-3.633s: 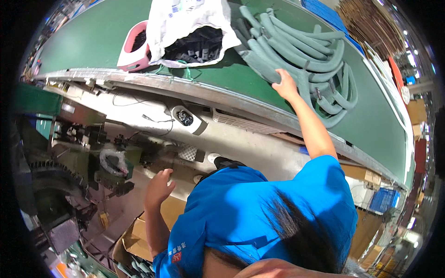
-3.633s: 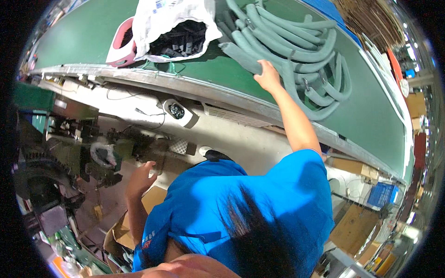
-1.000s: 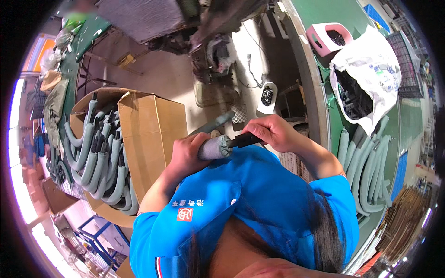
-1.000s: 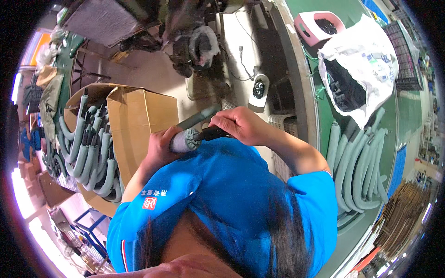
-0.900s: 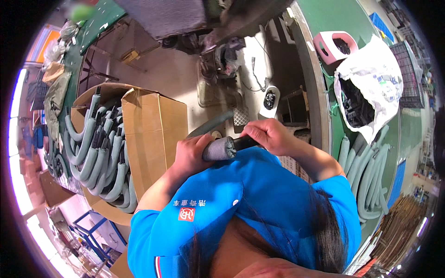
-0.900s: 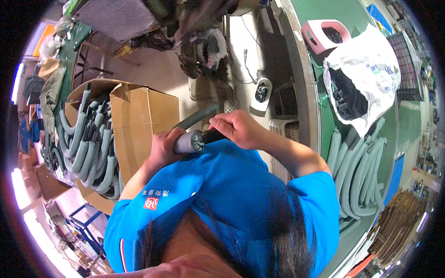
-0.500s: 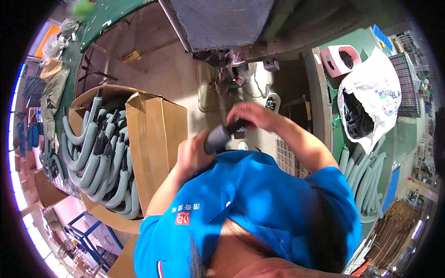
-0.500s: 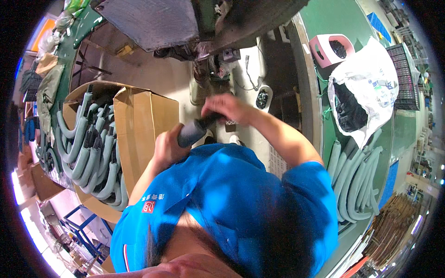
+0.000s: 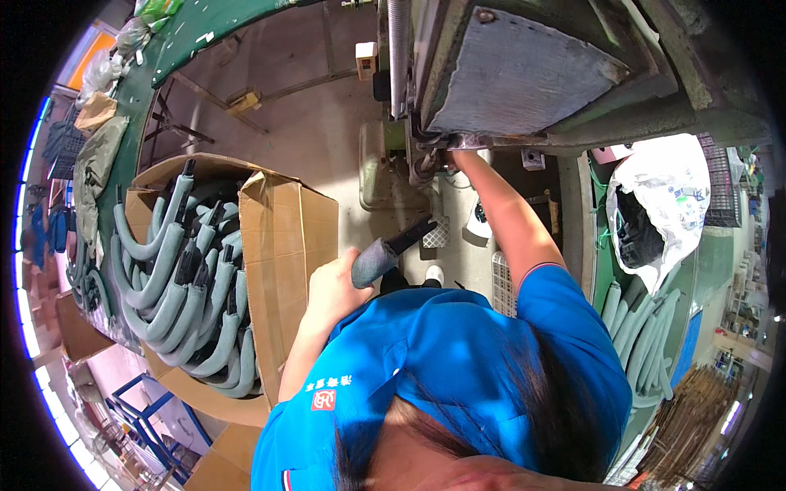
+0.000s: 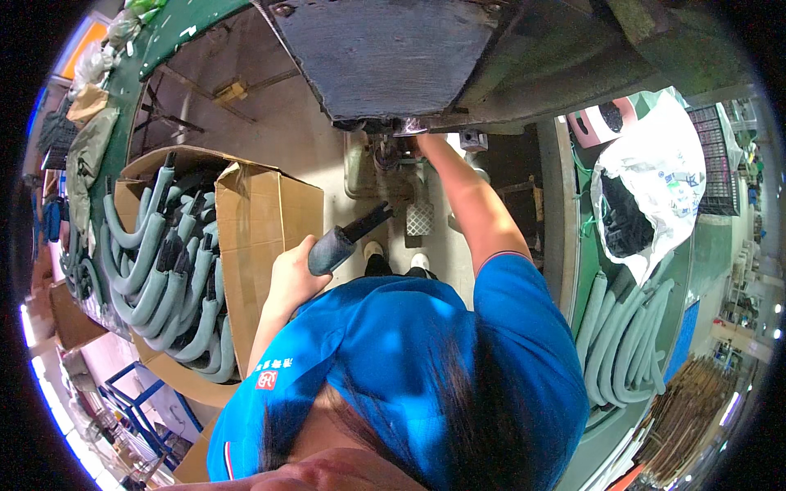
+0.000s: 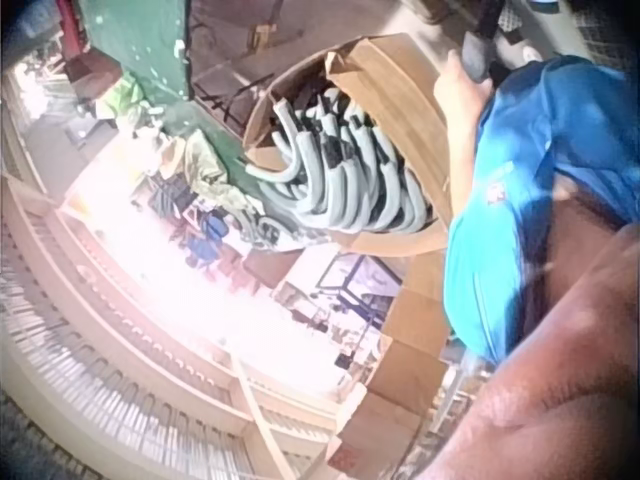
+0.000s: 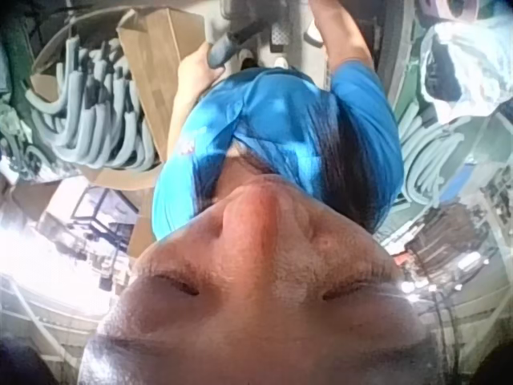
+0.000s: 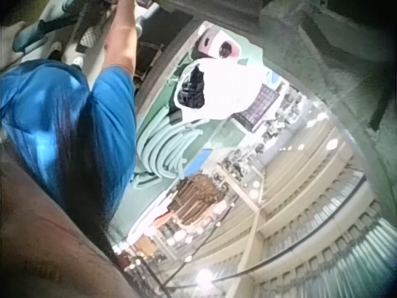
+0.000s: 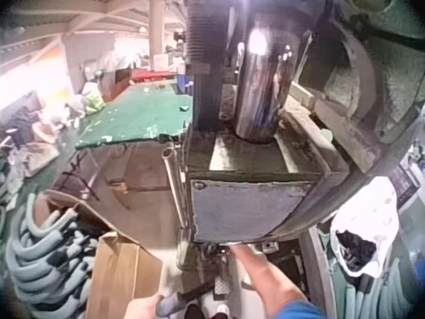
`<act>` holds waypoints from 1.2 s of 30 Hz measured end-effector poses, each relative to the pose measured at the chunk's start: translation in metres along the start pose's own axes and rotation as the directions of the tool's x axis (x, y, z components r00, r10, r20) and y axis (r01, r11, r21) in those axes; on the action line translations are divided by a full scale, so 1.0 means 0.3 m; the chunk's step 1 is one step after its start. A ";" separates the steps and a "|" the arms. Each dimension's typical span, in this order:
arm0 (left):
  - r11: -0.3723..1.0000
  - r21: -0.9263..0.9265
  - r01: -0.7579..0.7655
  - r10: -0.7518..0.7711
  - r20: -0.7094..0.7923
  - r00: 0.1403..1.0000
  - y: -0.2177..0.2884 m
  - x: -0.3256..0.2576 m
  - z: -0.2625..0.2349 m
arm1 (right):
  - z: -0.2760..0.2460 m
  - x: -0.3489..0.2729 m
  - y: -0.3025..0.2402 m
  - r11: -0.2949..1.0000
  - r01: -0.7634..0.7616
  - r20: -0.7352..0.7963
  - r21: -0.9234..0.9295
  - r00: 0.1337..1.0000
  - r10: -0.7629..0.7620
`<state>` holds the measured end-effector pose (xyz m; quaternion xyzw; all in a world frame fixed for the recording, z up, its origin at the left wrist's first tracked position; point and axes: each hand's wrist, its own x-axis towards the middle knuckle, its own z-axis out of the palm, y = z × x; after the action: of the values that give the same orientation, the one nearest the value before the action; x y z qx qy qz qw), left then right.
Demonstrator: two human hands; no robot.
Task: The person repeatedly picks up gray flexible tubes and black plastic end caps, inserts the caps into the tube ends using a press machine, and places the finished assemblies into a cardboard box. The process is repeated continuously throughout the clip.
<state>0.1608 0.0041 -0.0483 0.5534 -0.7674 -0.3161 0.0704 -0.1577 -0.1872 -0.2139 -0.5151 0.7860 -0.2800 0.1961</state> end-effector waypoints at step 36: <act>0.980 -0.190 0.066 -0.087 -0.107 0.990 0.066 -0.057 -0.030 | -0.464 -0.315 -0.284 0.359 -0.416 0.508 0.835 0.834 -0.214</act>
<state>0.1554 0.0194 -0.0258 0.5909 -0.7072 -0.3564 0.1538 -0.1441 -0.0938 -0.0505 -0.3162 0.4306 -0.5019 0.6802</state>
